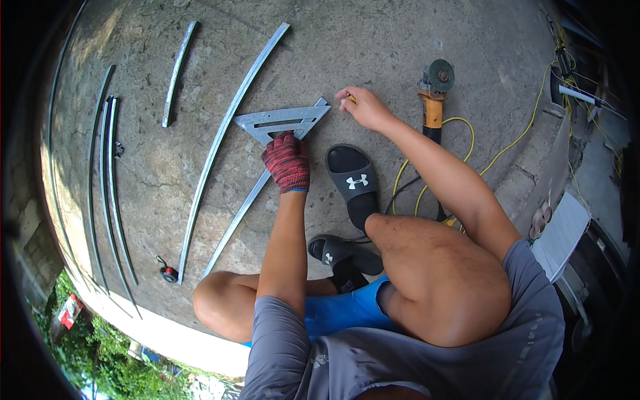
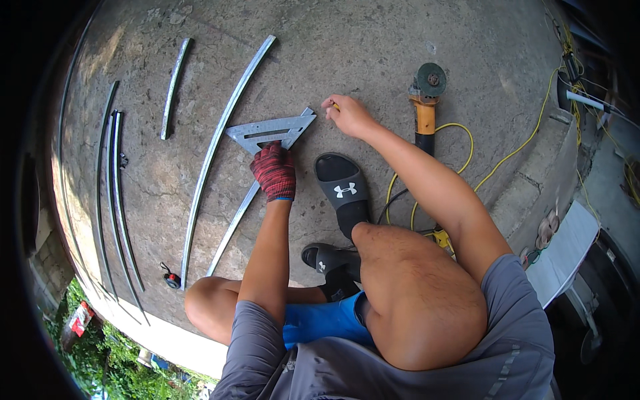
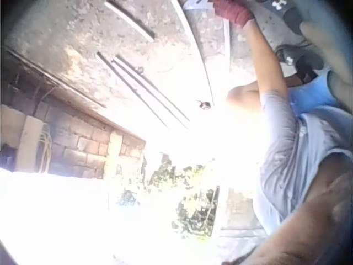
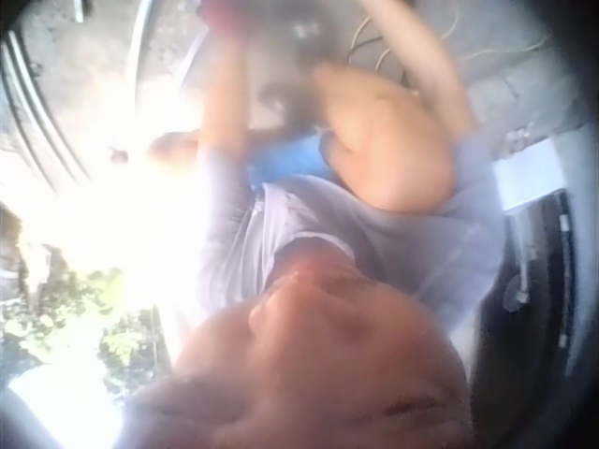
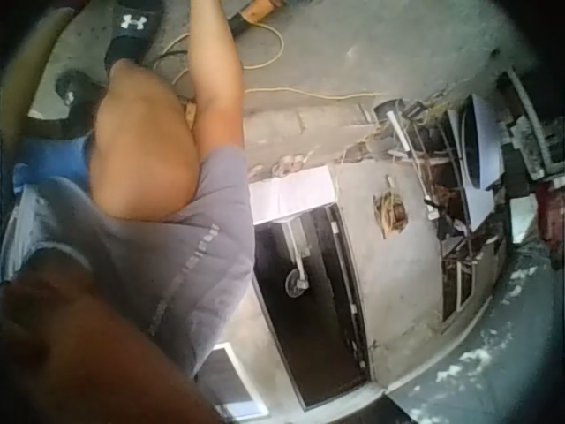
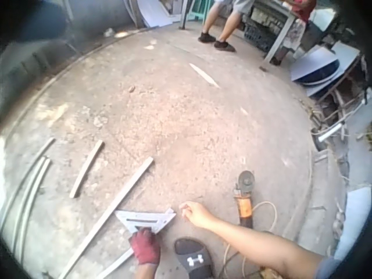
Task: The recorder measures metal rods using a speed square and pencil, and then cuts them using an electric angle grinder.
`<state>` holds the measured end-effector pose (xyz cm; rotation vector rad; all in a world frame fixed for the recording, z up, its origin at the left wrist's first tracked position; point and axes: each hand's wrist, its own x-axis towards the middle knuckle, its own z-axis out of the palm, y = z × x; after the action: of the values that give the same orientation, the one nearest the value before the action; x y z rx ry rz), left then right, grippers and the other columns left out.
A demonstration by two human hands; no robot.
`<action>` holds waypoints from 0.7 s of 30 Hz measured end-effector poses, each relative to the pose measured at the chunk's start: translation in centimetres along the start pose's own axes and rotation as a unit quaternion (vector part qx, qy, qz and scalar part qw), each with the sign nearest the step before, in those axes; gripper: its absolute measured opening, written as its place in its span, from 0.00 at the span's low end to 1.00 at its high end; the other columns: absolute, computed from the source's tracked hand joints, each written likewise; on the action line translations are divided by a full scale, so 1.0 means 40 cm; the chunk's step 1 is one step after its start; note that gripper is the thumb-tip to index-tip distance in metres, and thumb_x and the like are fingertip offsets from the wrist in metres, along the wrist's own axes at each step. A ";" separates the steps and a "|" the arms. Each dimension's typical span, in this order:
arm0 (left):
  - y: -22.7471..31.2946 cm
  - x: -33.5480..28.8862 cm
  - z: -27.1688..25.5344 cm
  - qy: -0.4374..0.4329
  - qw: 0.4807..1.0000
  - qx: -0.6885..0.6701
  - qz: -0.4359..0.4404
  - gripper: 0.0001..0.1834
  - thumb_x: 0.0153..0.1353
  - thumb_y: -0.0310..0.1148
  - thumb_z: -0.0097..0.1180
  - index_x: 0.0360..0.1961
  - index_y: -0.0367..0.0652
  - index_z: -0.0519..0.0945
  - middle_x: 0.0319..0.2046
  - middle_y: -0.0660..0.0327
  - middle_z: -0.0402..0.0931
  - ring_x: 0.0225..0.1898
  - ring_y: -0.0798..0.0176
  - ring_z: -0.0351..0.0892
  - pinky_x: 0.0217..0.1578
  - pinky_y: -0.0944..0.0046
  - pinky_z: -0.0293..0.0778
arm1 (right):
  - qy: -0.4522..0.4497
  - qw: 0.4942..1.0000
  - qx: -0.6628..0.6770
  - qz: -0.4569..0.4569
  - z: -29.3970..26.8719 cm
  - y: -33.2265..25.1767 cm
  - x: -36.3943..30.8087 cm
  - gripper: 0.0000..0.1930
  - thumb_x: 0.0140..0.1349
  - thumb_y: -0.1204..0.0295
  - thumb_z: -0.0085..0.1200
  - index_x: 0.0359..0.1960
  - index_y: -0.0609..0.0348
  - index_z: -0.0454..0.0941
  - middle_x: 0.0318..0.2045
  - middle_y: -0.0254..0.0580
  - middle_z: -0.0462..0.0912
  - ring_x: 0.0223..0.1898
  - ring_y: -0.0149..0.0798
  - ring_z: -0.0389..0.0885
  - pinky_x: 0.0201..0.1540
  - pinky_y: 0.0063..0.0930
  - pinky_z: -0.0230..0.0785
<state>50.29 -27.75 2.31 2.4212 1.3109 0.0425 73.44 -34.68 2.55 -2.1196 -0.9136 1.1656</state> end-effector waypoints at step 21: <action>0.014 -0.012 0.036 -0.005 1.000 -0.004 0.008 0.14 0.54 0.36 0.61 0.42 0.48 0.82 0.38 0.58 0.80 0.42 0.51 0.80 0.46 0.47 0.71 | -0.036 0.999 0.000 -0.014 -0.003 0.020 0.031 0.12 0.66 0.73 0.51 0.48 0.61 0.81 0.40 0.49 0.87 0.45 0.46 0.85 0.50 0.38 0.74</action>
<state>50.79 -28.88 1.23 2.4209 1.2853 0.0398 74.29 -34.25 1.40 -2.0701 -0.9727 1.2353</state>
